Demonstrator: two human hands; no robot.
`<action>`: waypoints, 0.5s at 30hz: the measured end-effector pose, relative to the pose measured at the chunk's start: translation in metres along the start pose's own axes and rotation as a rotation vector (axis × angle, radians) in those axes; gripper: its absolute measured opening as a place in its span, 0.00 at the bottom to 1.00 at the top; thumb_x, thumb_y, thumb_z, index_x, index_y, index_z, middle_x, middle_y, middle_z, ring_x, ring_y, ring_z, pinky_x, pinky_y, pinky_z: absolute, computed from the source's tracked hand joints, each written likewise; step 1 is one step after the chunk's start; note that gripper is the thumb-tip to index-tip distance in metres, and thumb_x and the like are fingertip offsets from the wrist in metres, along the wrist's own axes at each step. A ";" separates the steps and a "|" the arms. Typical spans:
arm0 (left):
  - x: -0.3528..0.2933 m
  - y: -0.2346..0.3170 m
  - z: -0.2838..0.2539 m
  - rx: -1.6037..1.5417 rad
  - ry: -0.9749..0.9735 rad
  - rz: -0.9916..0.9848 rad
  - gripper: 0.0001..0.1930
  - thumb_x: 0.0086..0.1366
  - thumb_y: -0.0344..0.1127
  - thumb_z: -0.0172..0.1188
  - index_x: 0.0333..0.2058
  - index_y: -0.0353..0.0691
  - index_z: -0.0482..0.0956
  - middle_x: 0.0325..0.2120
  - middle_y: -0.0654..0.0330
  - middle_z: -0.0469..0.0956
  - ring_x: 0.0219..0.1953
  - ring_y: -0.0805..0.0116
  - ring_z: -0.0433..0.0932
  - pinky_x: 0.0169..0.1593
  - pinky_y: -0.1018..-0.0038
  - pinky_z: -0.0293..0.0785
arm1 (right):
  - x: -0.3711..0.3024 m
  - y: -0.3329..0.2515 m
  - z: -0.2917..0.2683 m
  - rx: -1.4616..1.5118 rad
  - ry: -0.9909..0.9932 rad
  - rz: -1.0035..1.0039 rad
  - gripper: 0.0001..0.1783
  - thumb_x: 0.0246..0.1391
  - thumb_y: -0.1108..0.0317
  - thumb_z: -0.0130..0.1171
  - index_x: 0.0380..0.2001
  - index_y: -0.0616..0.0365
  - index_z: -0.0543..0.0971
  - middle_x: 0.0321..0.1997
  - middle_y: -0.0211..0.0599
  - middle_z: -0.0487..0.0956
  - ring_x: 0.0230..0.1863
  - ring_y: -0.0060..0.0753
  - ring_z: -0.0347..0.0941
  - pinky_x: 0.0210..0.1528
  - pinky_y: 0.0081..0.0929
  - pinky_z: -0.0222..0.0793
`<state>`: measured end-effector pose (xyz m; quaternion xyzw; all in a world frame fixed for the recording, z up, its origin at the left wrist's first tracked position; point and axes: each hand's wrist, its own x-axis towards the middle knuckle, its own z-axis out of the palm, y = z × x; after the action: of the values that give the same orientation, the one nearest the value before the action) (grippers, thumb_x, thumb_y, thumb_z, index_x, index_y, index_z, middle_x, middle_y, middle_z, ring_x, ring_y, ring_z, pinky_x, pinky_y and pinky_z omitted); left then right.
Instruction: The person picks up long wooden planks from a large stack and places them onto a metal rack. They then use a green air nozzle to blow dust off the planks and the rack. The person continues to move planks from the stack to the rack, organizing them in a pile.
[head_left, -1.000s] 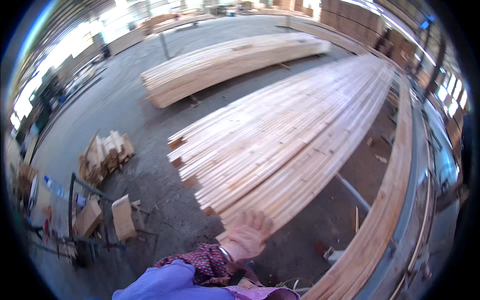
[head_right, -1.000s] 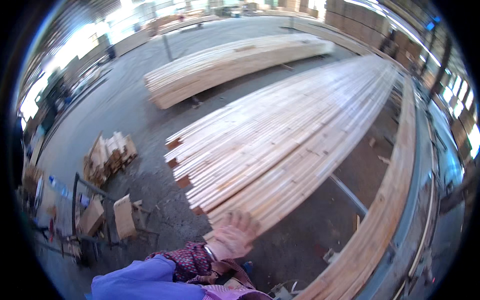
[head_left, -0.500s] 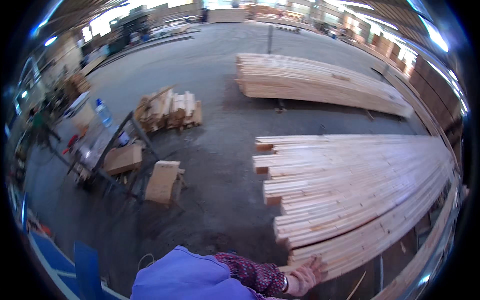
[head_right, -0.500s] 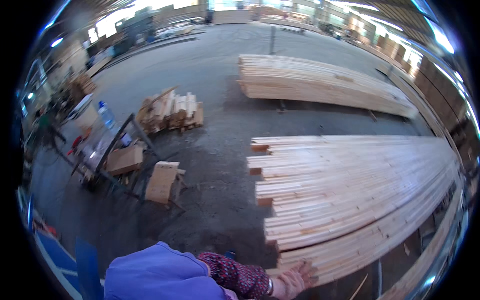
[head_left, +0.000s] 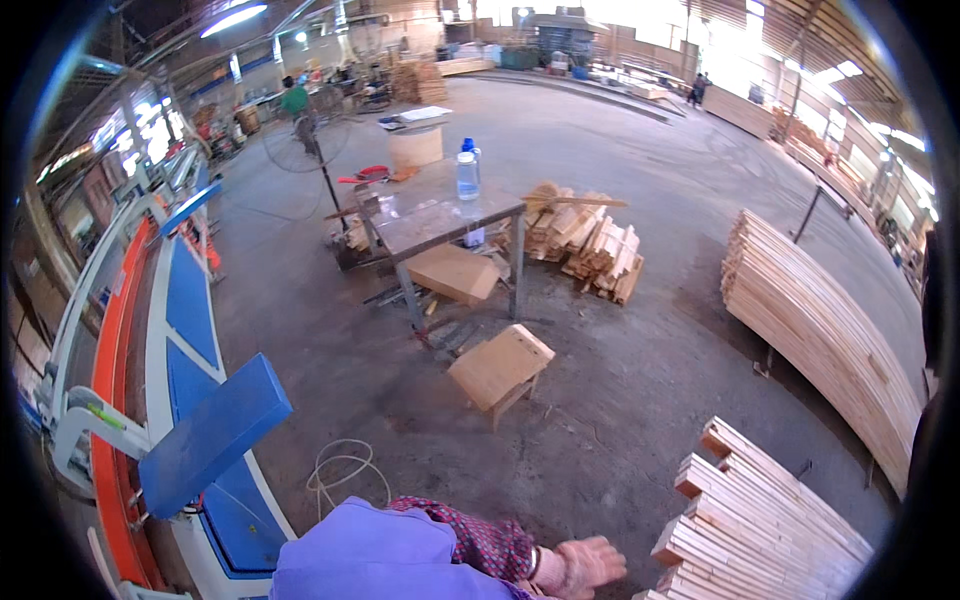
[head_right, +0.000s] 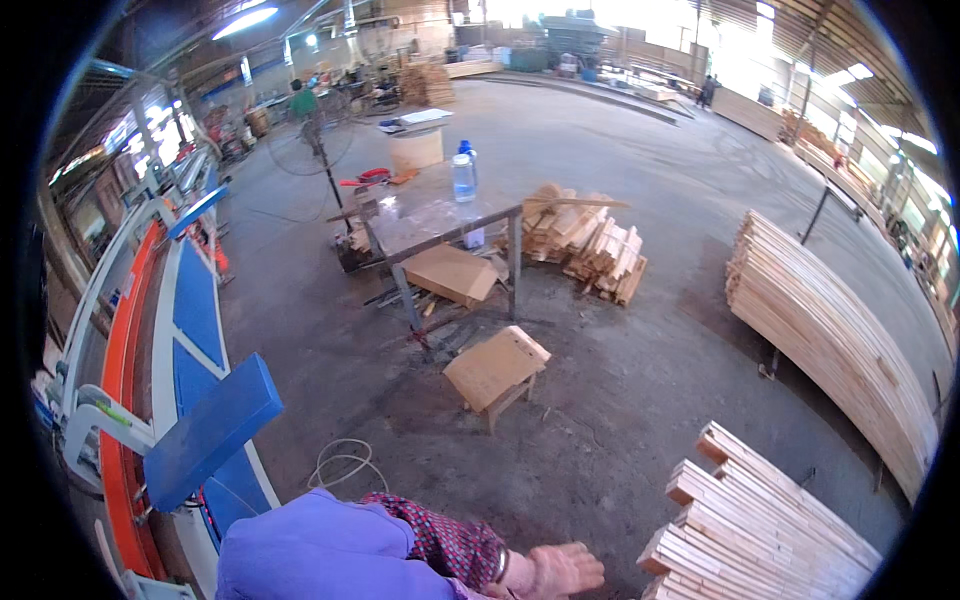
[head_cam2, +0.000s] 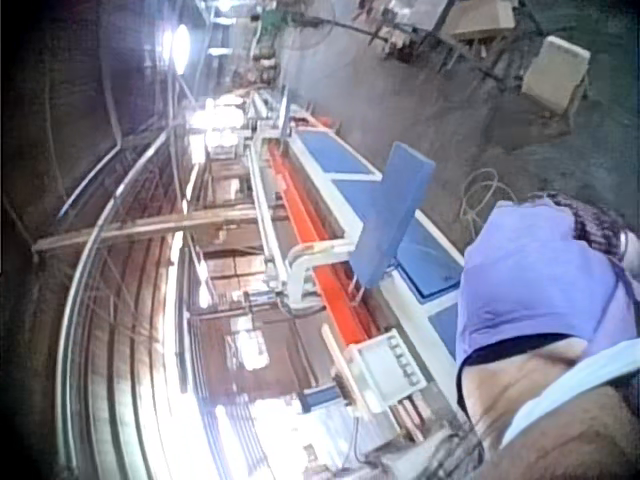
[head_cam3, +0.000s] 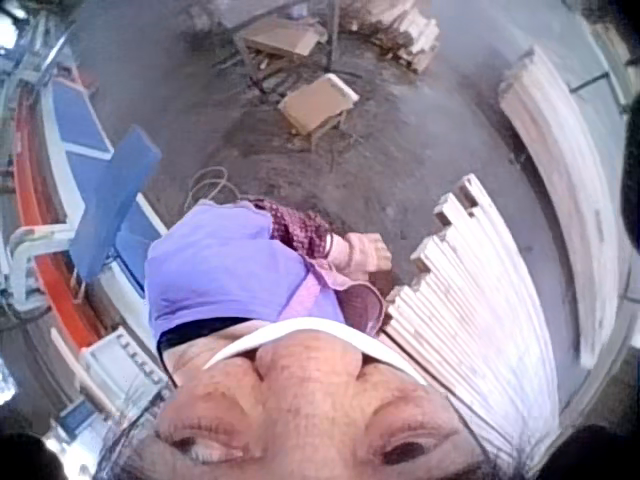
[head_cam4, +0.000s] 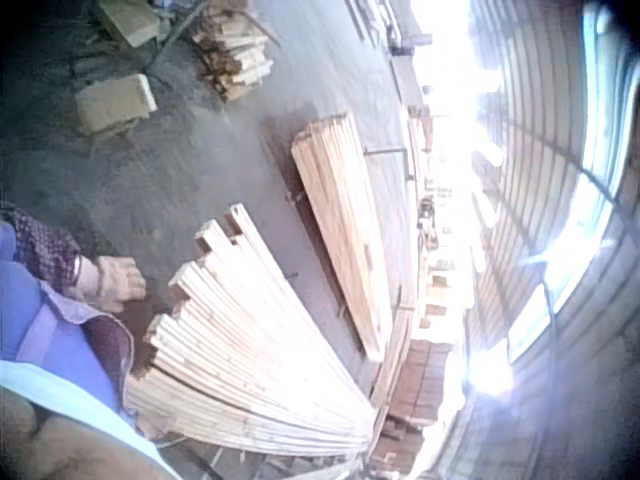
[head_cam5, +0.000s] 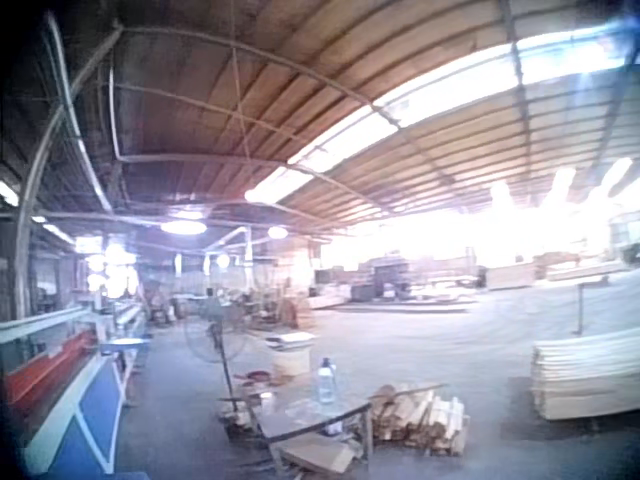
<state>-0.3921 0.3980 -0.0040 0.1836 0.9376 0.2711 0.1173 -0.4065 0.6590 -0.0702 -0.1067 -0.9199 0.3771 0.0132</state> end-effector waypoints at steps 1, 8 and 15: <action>-0.004 -0.017 0.009 -0.013 0.066 -0.078 0.26 0.49 0.39 0.60 0.48 0.39 0.68 0.47 0.56 0.70 0.52 0.57 0.69 0.54 0.62 0.64 | 0.008 -0.010 0.007 -0.009 -0.033 -0.032 0.23 0.60 0.55 0.44 0.47 0.62 0.75 0.55 0.59 0.70 0.57 0.53 0.65 0.58 0.37 0.60; -0.025 -0.057 0.009 0.058 -0.037 -0.264 0.21 0.53 0.41 0.56 0.46 0.43 0.70 0.45 0.59 0.70 0.48 0.62 0.72 0.50 0.64 0.66 | 0.043 -0.046 0.037 -0.084 -0.100 -0.103 0.22 0.60 0.56 0.45 0.46 0.62 0.75 0.53 0.56 0.72 0.55 0.52 0.68 0.55 0.36 0.63; 0.034 -0.082 0.063 -0.033 -0.159 -0.117 0.20 0.55 0.40 0.56 0.47 0.42 0.72 0.48 0.56 0.72 0.48 0.58 0.75 0.49 0.64 0.70 | 0.053 -0.005 0.013 -0.168 0.104 0.100 0.20 0.60 0.58 0.46 0.45 0.62 0.76 0.51 0.53 0.74 0.52 0.50 0.70 0.53 0.35 0.66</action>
<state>-0.4259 0.3769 -0.1057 0.1477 0.9298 0.2638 0.2100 -0.4606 0.6576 -0.0795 -0.1723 -0.9399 0.2929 0.0330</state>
